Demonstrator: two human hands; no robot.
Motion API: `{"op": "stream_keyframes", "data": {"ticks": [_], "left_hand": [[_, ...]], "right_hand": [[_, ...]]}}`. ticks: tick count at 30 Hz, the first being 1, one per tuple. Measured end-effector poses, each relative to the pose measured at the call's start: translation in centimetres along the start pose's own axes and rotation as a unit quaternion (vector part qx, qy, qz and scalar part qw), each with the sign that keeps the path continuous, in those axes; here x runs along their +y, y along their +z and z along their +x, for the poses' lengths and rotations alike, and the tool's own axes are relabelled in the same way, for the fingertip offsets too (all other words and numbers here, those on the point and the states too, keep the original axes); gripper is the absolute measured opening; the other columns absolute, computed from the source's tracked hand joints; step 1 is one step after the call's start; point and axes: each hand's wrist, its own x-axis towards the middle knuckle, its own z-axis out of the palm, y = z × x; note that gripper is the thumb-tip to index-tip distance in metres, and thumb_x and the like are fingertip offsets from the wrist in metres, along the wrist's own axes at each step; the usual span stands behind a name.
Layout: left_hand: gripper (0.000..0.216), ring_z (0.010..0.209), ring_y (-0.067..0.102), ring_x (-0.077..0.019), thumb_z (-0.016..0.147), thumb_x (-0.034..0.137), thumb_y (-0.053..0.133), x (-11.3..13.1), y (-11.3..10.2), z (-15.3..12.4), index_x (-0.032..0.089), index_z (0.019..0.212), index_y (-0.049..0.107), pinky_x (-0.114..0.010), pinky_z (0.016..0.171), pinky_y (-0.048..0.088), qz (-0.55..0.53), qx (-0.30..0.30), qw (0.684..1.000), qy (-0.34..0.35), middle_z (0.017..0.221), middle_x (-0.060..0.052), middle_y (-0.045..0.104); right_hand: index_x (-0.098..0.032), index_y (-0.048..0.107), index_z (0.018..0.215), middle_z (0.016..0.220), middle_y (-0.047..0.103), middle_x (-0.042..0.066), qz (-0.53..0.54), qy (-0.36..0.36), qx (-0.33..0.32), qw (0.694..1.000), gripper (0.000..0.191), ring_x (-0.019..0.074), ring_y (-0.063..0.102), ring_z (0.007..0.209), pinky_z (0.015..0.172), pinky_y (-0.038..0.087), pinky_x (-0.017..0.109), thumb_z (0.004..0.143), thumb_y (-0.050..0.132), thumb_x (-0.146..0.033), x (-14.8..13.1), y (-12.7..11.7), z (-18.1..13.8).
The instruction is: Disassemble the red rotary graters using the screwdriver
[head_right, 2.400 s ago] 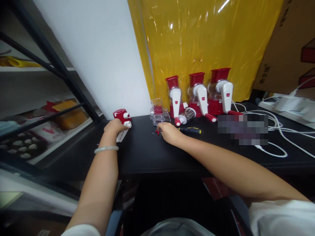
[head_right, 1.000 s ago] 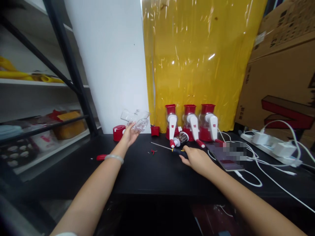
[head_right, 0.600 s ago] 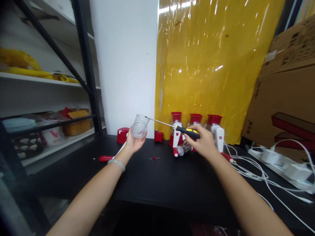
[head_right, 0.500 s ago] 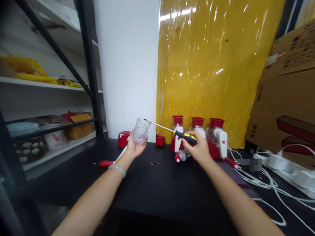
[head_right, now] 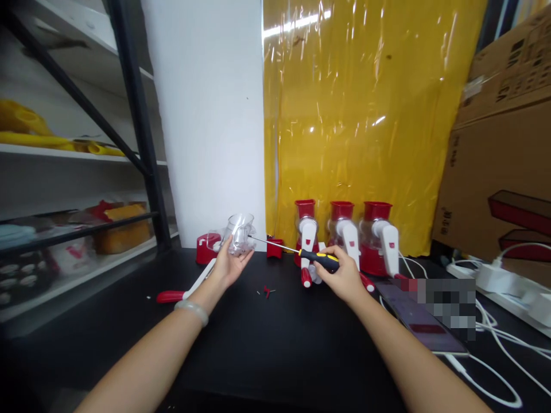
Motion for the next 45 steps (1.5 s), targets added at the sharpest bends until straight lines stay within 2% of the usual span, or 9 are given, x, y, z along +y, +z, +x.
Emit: {"op": "stream_keyframes", "data": {"ticks": [10,18,24,28,31,34,38,41,45], "left_hand": [[0.043,0.098,0.069,-0.022,0.086,0.039,0.068,-0.7,-0.4,0.4,0.024,0.126,0.058,-0.036,0.085,0.059,0.027,-0.013,0.999,0.019,0.123,-0.011,0.065],[0.047,0.097,0.069,-0.0219,0.085,0.046,0.068,-1.0,-0.7,0.6,0.024,0.125,0.056,-0.037,0.086,0.059,0.046,-0.017,0.999,0.014,0.124,-0.011,0.065],[0.049,0.091,0.07,-0.0205,0.082,0.047,0.072,-1.5,-0.6,0.5,0.025,0.122,0.054,-0.037,0.084,0.058,0.071,-0.017,0.997,0.019,0.117,-0.01,0.067],[0.051,0.084,0.07,-0.0187,0.08,0.045,0.075,-1.7,-0.5,0.4,0.025,0.121,0.052,-0.037,0.081,0.058,0.082,0.001,0.996,0.038,0.111,-0.008,0.068],[0.053,0.081,0.07,-0.0182,0.078,0.046,0.077,-1.8,-0.4,0.3,0.025,0.119,0.051,-0.038,0.08,0.058,0.088,0.008,0.995,0.047,0.105,-0.007,0.069],[0.053,0.078,0.07,-0.0175,0.077,0.047,0.077,-1.9,-0.4,0.3,0.025,0.118,0.051,-0.037,0.079,0.058,0.095,0.016,0.994,0.048,0.098,-0.006,0.069],[0.051,0.072,0.069,-0.0155,0.078,0.048,0.076,-1.9,-0.3,0.3,0.024,0.116,0.051,-0.035,0.077,0.058,0.105,0.023,0.993,0.043,0.091,-0.003,0.068],[0.048,0.071,0.068,-0.0152,0.08,0.048,0.073,-2.0,-0.4,0.3,0.024,0.115,0.05,-0.035,0.076,0.058,0.125,0.026,0.991,0.048,0.087,-0.002,0.066],[0.045,0.069,0.068,-0.0153,0.081,0.048,0.073,-2.1,-0.5,0.4,0.025,0.112,0.05,-0.037,0.076,0.057,0.142,0.039,0.987,0.057,0.087,-0.001,0.066]], "right_hand": [[-0.021,0.061,0.086,0.079,0.067,0.003,0.03,0.052,-0.038,0.997,0.027,0.0197,0.062,0.072,0.068,0.048,0.032,0.071,0.072,-0.041,1.5,-0.1,0.3],[-0.021,0.062,0.084,0.079,0.066,0.003,0.039,0.064,-0.045,0.996,0.03,0.0197,0.06,0.073,0.071,0.047,0.034,0.069,0.073,-0.044,1.7,-0.2,0.3],[-0.021,0.065,0.087,0.081,0.068,0.004,0.067,0.079,-0.043,0.994,0.033,0.0196,0.062,0.074,0.071,0.049,0.034,0.067,0.077,-0.044,1.4,-0.3,0.5],[-0.022,0.066,0.096,0.092,0.071,0.006,0.131,0.117,-0.026,0.984,0.042,0.021,0.066,0.079,0.073,0.053,0.035,0.064,0.082,-0.045,1.3,-0.1,0.6],[-0.024,0.065,0.1,0.101,0.07,0.005,0.19,0.135,-0.02,0.972,0.048,0.0208,0.067,0.085,0.077,0.055,0.036,0.061,0.085,-0.043,1.9,0.2,0.6],[-0.025,0.064,0.098,0.098,0.068,0.002,0.222,0.142,-0.024,0.964,0.048,0.0182,0.065,0.083,0.075,0.054,0.033,0.059,0.087,-0.04,2.9,0.5,0.6],[-0.025,0.062,0.096,0.094,0.066,0.001,0.209,0.139,-0.033,0.967,0.047,0.0174,0.063,0.08,0.07,0.052,0.031,0.06,0.087,-0.04,3.3,0.5,0.6],[-0.025,0.062,0.099,0.099,0.066,0.003,0.169,0.113,-0.029,0.979,0.047,0.0202,0.064,0.086,0.074,0.053,0.033,0.062,0.085,-0.043,2.6,0.2,0.6],[-0.025,0.059,0.105,0.097,0.067,0.005,0.145,0.108,-0.032,0.983,0.046,0.0216,0.066,0.081,0.074,0.055,0.037,0.072,0.075,-0.054,1.8,-0.1,0.6]]}}
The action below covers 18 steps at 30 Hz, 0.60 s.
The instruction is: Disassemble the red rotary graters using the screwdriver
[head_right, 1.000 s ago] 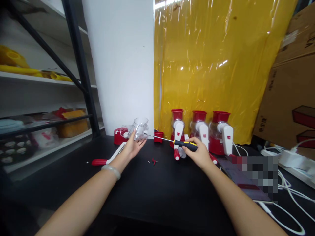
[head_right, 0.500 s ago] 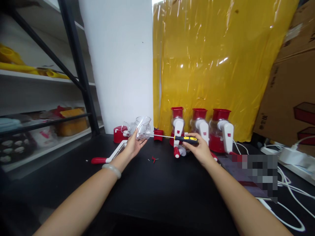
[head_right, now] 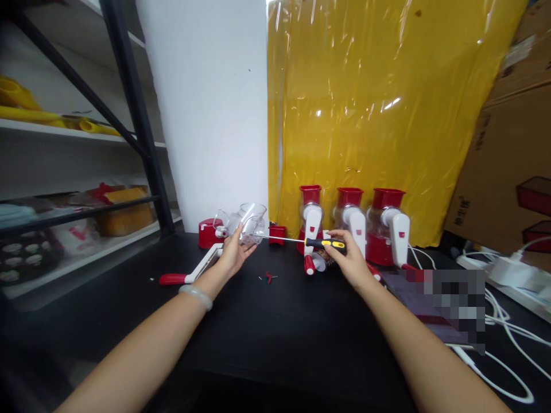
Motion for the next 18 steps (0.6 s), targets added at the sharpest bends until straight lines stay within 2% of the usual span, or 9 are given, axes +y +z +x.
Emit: {"op": "stream_keyframes", "data": {"ticks": [4,7,12,18], "left_hand": [[0.049,0.068,0.069,-0.0156,0.078,0.048,0.076,-0.2,-0.18,0.18,0.026,0.113,0.05,-0.037,0.076,0.057,0.011,0.009,1.0,0.003,0.091,-0.002,0.068],[0.053,0.066,0.068,-0.015,0.075,0.047,0.078,-0.33,-0.33,0.31,0.026,0.115,0.05,-0.036,0.074,0.056,0.015,0.008,1.0,0.002,0.091,-0.002,0.069],[0.055,0.068,0.07,-0.0155,0.076,0.046,0.078,-0.46,-0.51,0.44,0.025,0.117,0.049,-0.035,0.072,0.056,0.019,0.008,1.0,0.001,0.095,-0.003,0.069],[0.057,0.071,0.071,-0.0166,0.077,0.045,0.076,-0.64,-0.62,0.83,0.027,0.122,0.046,-0.036,0.074,0.057,0.013,0.008,1.0,-0.005,0.095,-0.002,0.07]], "right_hand": [[-0.025,0.056,0.101,0.072,0.064,0.001,-0.004,0.032,-0.022,0.999,0.043,0.0188,0.06,0.057,0.059,0.051,0.035,0.086,0.053,-0.064,0.43,0.08,-0.09],[-0.025,0.056,0.094,0.06,0.058,-0.001,-0.041,0.034,-0.027,0.998,0.041,0.0174,0.056,0.051,0.054,0.046,0.033,0.088,0.05,-0.064,0.69,0.16,-0.09],[-0.024,0.058,0.093,0.061,0.058,-0.002,-0.039,0.027,-0.021,0.999,0.041,0.0162,0.055,0.051,0.053,0.046,0.031,0.082,0.059,-0.064,0.21,0.43,-0.14],[-0.023,0.059,0.096,0.073,0.062,0.0,-0.031,0.019,-0.014,0.999,0.038,0.0154,0.057,0.056,0.057,0.049,0.032,0.078,0.066,-0.056,0.19,0.69,-0.24]]}}
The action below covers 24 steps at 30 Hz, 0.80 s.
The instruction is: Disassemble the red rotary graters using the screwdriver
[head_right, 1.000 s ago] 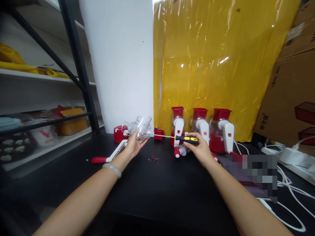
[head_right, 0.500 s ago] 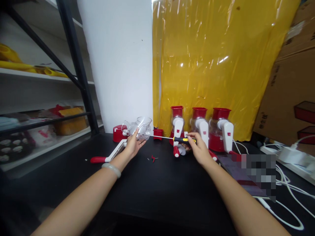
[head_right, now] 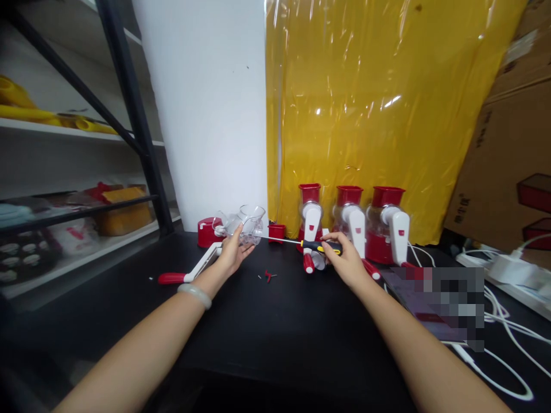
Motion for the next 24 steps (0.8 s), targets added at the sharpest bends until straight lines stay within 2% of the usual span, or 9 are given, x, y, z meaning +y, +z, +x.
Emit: {"op": "stream_keyframes", "data": {"ticks": [4,9,14,18,21,24], "left_hand": [[0.059,0.074,0.071,-0.0177,0.077,0.046,0.077,-0.09,-0.02,0.11,0.028,0.123,0.046,-0.038,0.077,0.057,0.007,0.004,1.0,-0.002,0.096,-0.003,0.072],[0.057,0.066,0.07,-0.0161,0.075,0.046,0.078,-0.17,-0.06,0.07,0.026,0.119,0.047,-0.037,0.074,0.056,0.013,0.0,1.0,0.001,0.091,-0.002,0.071],[0.058,0.074,0.072,-0.0194,0.075,0.047,0.078,-0.3,-0.01,0.34,0.026,0.12,0.047,-0.04,0.078,0.057,0.014,0.012,1.0,0.0,0.095,-0.004,0.071],[0.057,0.076,0.072,-0.0199,0.077,0.046,0.077,-0.31,-0.05,0.48,0.026,0.121,0.048,-0.039,0.077,0.057,0.005,0.018,1.0,-0.009,0.095,-0.005,0.072],[0.051,0.078,0.072,-0.0205,0.079,0.045,0.075,-0.31,-0.13,0.47,0.024,0.118,0.051,-0.039,0.077,0.057,0.004,0.012,1.0,-0.007,0.094,-0.005,0.072],[0.051,0.081,0.072,-0.0207,0.077,0.046,0.077,-0.29,-0.21,0.46,0.024,0.116,0.053,-0.039,0.081,0.057,-0.005,0.005,1.0,-0.005,0.095,-0.006,0.072]], "right_hand": [[-0.025,0.057,0.1,0.077,0.06,0.0,0.023,-0.016,0.004,1.0,0.039,0.0154,0.058,0.057,0.058,0.051,0.033,0.075,0.07,-0.051,0.03,0.04,0.02],[-0.026,0.053,0.107,0.081,0.058,-0.001,0.047,-0.036,-0.006,0.998,0.044,0.0161,0.059,0.061,0.061,0.052,0.034,0.073,0.072,-0.045,0.24,-0.08,0.12],[-0.027,0.054,0.105,0.087,0.061,0.002,0.046,-0.029,-0.006,0.998,0.04,0.0193,0.063,0.071,0.067,0.056,0.037,0.078,0.066,-0.055,0.58,-0.1,0.03],[-0.026,0.055,0.102,0.072,0.062,0.002,-0.008,0.005,-0.023,1.0,0.042,0.0191,0.06,0.054,0.054,0.051,0.035,0.088,0.048,-0.064,0.75,-0.1,-0.12],[-0.026,0.053,0.099,0.061,0.058,-0.001,-0.035,0.011,-0.028,0.999,0.04,0.017,0.053,0.045,0.047,0.044,0.033,0.087,0.051,-0.064,0.73,-0.05,-0.09],[-0.025,0.054,0.099,0.066,0.058,-0.002,-0.02,-0.007,-0.022,1.0,0.04,0.016,0.055,0.05,0.05,0.046,0.032,0.084,0.058,-0.062,0.66,0.1,0.01]]}}
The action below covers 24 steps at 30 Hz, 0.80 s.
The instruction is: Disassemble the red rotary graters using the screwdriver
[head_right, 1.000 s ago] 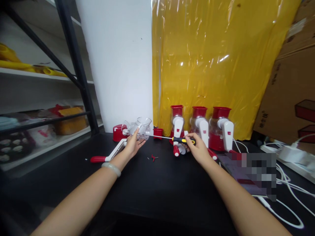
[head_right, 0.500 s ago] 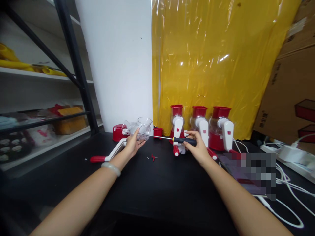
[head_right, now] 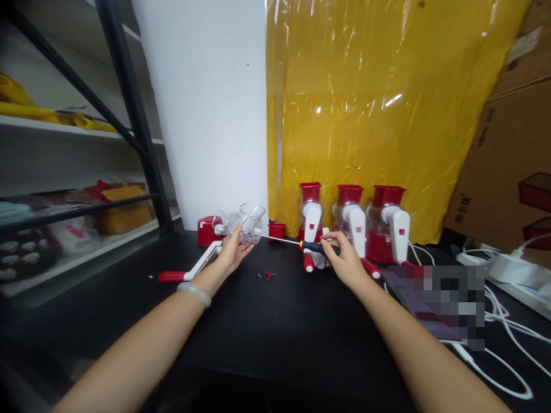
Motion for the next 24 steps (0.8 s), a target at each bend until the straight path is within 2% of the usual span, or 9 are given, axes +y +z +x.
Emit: {"op": "stream_keyframes", "data": {"ticks": [7,10,14,17,20,24], "left_hand": [[0.057,0.083,0.072,-0.0197,0.075,0.049,0.078,0.1,0.0,0.0,0.026,0.12,0.052,-0.039,0.084,0.056,-0.007,0.004,1.0,-0.005,0.099,-0.006,0.072],[0.055,0.081,0.072,-0.0201,0.075,0.048,0.078,0.1,0.1,-0.1,0.025,0.119,0.052,-0.039,0.082,0.056,0.001,0.001,1.0,0.0,0.096,-0.006,0.072],[0.053,0.068,0.07,-0.0177,0.075,0.046,0.078,0.2,0.4,-0.5,0.025,0.114,0.05,-0.037,0.075,0.056,0.025,0.005,1.0,0.005,0.085,-0.002,0.071],[0.053,0.063,0.069,-0.0164,0.072,0.046,0.08,0.3,0.5,-0.9,0.024,0.11,0.049,-0.035,0.071,0.056,0.032,0.004,0.999,0.009,0.08,0.0,0.069],[0.056,0.063,0.07,-0.017,0.07,0.046,0.082,0.3,0.6,-0.9,0.024,0.109,0.047,-0.037,0.072,0.057,0.019,0.001,1.0,0.009,0.081,0.0,0.069],[0.058,0.066,0.071,-0.0184,0.07,0.044,0.083,0.4,0.7,-0.9,0.024,0.111,0.046,-0.042,0.078,0.058,0.014,0.006,1.0,0.007,0.081,-0.001,0.068]], "right_hand": [[-0.025,0.057,0.107,0.088,0.062,0.003,0.037,-0.02,0.031,0.999,0.048,0.0183,0.062,0.073,0.07,0.054,0.035,0.073,0.073,-0.055,0.0,0.2,0.1],[-0.024,0.06,0.107,0.094,0.063,0.004,0.062,-0.005,0.036,0.997,0.052,0.0206,0.063,0.086,0.077,0.054,0.036,0.067,0.079,-0.052,0.0,0.1,0.1],[-0.025,0.059,0.106,0.093,0.063,0.004,0.141,0.032,0.033,0.989,0.053,0.02,0.064,0.082,0.073,0.055,0.036,0.065,0.081,-0.049,0.2,0.0,0.2],[-0.025,0.059,0.101,0.092,0.063,0.004,0.144,0.026,0.053,0.988,0.045,0.0212,0.065,0.084,0.073,0.055,0.036,0.07,0.075,-0.054,0.3,0.0,0.4],[-0.024,0.061,0.097,0.091,0.066,0.006,0.058,0.008,0.076,0.995,0.042,0.0219,0.066,0.084,0.074,0.055,0.036,0.081,0.06,-0.063,0.3,-0.2,0.3],[-0.025,0.059,0.099,0.065,0.064,0.003,-0.027,0.035,0.048,0.998,0.052,0.0208,0.062,0.055,0.057,0.051,0.036,0.089,0.037,-0.071,-0.2,-0.4,-0.2]]}}
